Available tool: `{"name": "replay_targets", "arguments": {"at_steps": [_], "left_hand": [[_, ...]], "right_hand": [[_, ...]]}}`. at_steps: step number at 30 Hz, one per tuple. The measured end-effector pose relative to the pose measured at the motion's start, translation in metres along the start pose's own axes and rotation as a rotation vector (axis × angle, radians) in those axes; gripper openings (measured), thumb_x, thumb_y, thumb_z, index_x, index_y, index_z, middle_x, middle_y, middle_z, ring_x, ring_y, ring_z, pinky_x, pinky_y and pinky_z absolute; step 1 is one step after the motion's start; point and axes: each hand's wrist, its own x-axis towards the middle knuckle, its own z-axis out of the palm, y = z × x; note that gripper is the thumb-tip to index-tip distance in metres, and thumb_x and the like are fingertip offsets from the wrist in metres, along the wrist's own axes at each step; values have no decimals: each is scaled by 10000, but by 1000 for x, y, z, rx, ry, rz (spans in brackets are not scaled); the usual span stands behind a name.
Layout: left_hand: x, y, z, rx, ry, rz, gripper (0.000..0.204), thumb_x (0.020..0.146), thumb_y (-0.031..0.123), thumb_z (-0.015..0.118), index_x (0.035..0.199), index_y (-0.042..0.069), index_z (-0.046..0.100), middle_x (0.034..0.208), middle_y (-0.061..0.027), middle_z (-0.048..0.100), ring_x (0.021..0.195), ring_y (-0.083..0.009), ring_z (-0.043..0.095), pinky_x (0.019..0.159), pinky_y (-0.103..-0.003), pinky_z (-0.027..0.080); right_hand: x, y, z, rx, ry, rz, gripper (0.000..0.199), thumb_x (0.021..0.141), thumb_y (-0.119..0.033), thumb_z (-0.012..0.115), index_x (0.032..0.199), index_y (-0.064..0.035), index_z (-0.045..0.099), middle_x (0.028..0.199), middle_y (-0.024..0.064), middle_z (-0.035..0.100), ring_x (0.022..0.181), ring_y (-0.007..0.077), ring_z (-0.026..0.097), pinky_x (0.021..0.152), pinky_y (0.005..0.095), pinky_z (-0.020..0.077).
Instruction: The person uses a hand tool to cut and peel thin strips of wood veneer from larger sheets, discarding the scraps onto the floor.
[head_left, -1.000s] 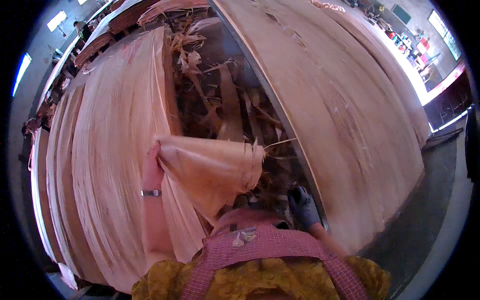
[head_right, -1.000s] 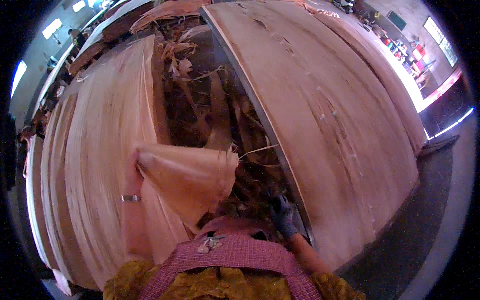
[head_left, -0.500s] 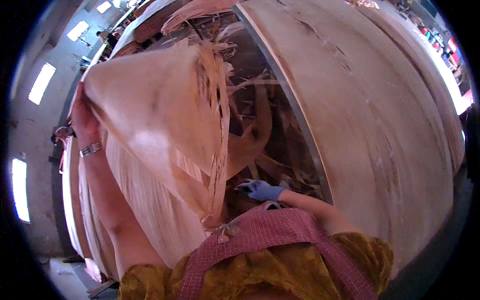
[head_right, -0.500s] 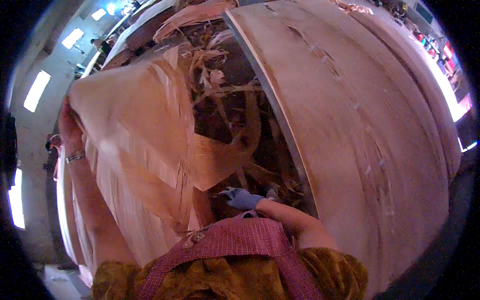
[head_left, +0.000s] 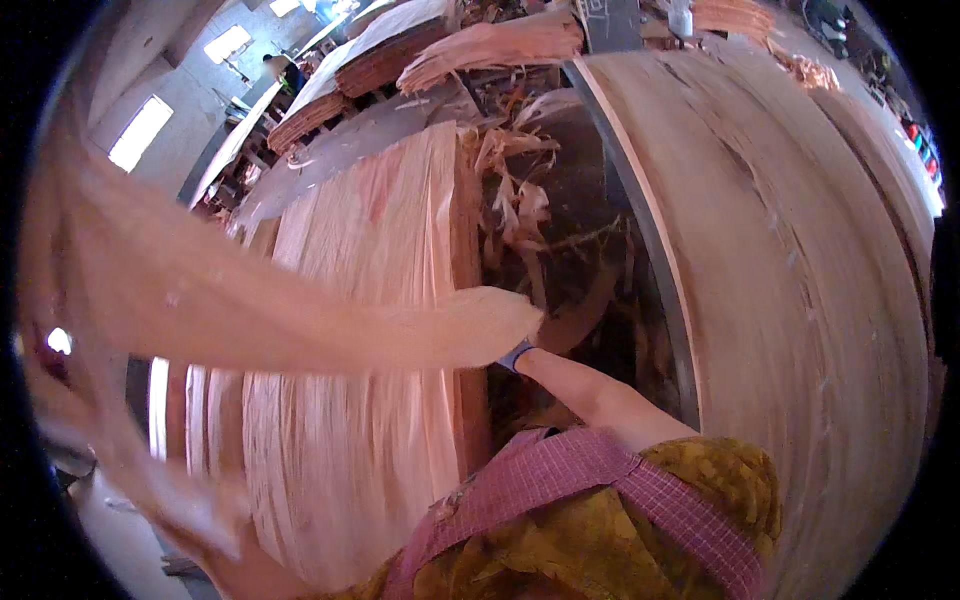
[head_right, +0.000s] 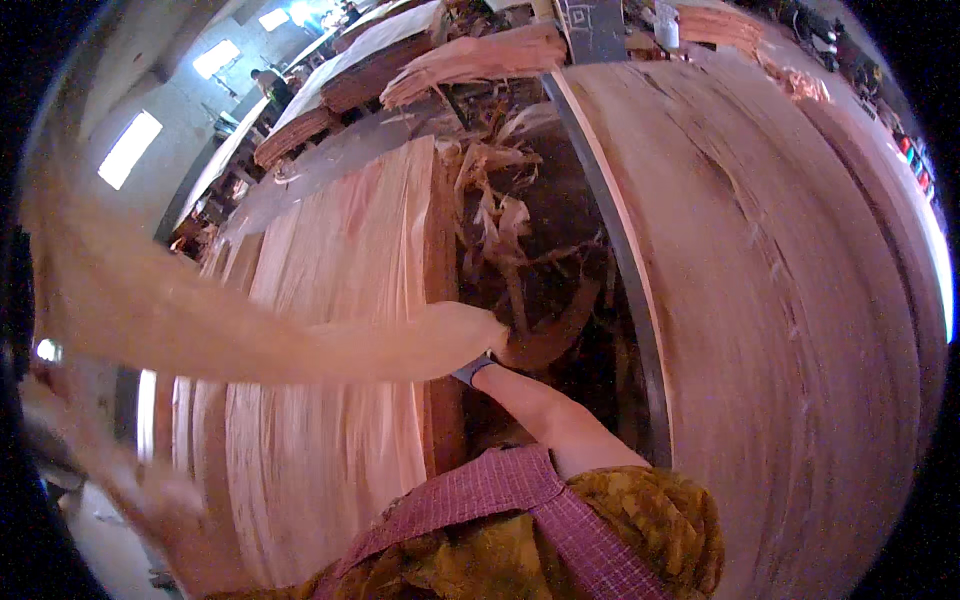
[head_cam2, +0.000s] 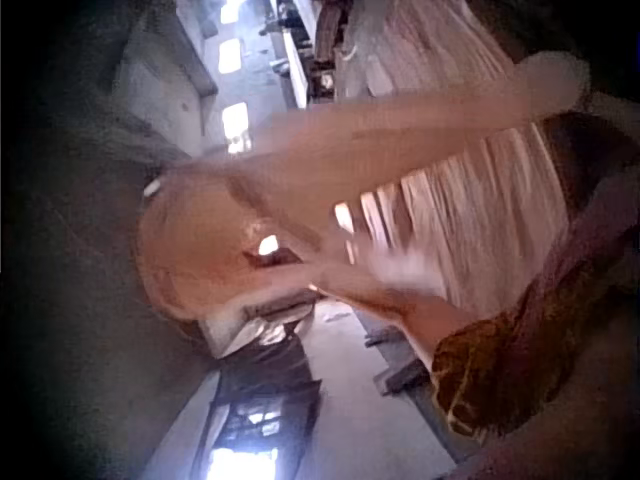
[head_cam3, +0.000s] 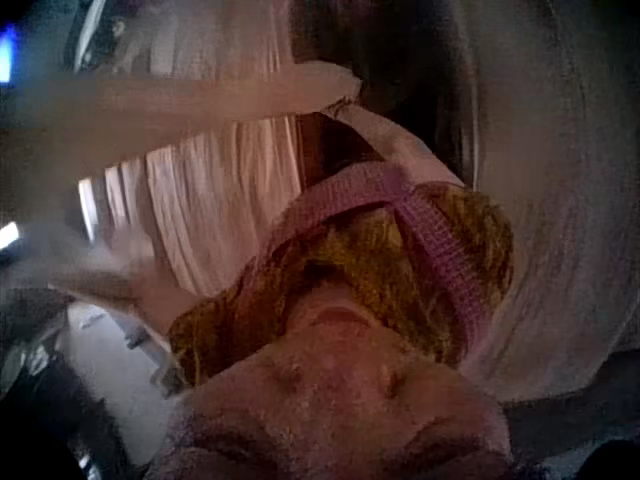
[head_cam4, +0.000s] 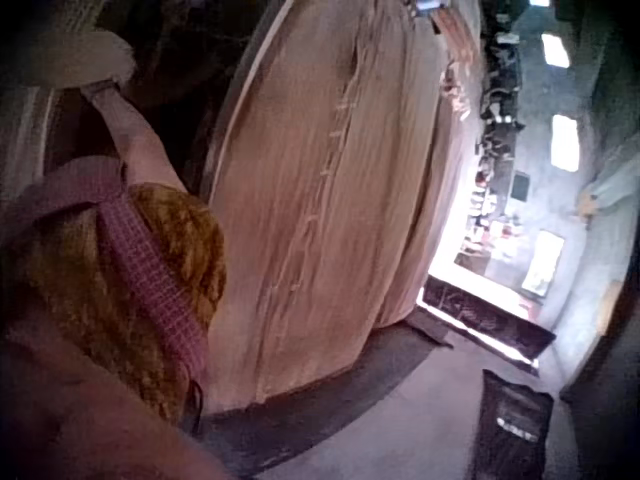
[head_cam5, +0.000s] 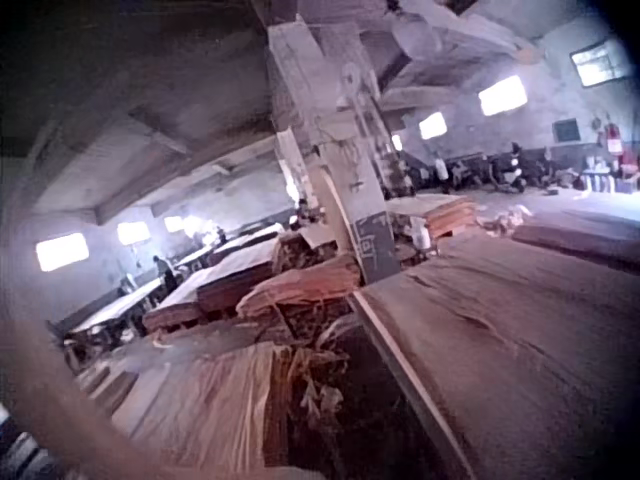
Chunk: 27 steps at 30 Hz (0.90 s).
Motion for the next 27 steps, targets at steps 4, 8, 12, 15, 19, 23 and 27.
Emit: {"name": "replay_targets", "arguments": {"at_steps": [4, 8, 12, 15, 19, 23, 27], "left_hand": [[59, -32, 28, 24, -15, -51, 438, 1023, 349, 449, 1315, 34, 534, 1335, -110, 556, 1203, -225, 528, 1043, -380, 412], [156, -98, 101, -39, -154, -152, 455, 1019, 364, 445, 1322, 35, 526, 1346, -113, 543, 1215, -232, 515, 1049, -388, 404], [259, -139, 202, -51, -316, -190, 471, 1016, 379, 442, 1330, 36, 518, 1358, -117, 531, 1228, -240, 503, 1055, -396, 397], [335, -167, 280, -84, -413, -190, 484, 1014, 391, 439, 1335, 37, 513, 1366, -120, 521, 1237, -245, 493, 1060, -402, 391], [433, -189, 394, -108, -496, -137, 501, 1010, 406, 436, 1343, 38, 505, 1378, -124, 509, 1249, -253, 480, 1066, -410, 383], [527, -199, 492, -117, -562, -106, 517, 1007, 421, 433, 1350, 39, 497, 1389, -128, 497, 1262, -260, 468, 1072, -418, 376], [620, -205, 579, -136, -620, -80, 534, 1004, 436, 429, 1357, 40, 490, 1400, -132, 484, 1274, -268, 455, 1078, -426, 368]], "right_hand": [[129, -1, -80, -17, 142, -36, 358, 962, -266, 470, 1284, -149, 575, 1152, 153, 608, 1118, 303, 572, 916, 506, 439], [220, 48, -191, -88, 301, 10, 356, 958, -267, 475, 1277, -146, 576, 1158, 153, 607, 1128, 305, 566, 933, 511, 426], [320, 79, -304, -129, 441, -8, 354, 954, -269, 481, 1270, -143, 578, 1164, 152, 606, 1138, 307, 561, 951, 517, 413], [397, 100, -399, -178, 537, -45, 352, 952, -269, 485, 1265, -140, 579, 1169, 152, 605, 1146, 309, 557, 964, 520, 403], [510, 131, -522, -211, 634, -145, 350, 948, -271, 490, 1258, -137, 581, 1175, 152, 604, 1157, 311, 551, 982, 525, 389], [604, 157, -627, -242, 681, -205, 348, 944, -272, 495, 1252, -134, 583, 1181, 151, 603, 1167, 313, 546, 999, 530, 376], [684, 168, -720, -279, 734, -269, 347, 940, -273, 500, 1245, -131, 585, 1187, 151, 602, 1177, 314, 540, 1017, 536, 363]]}}
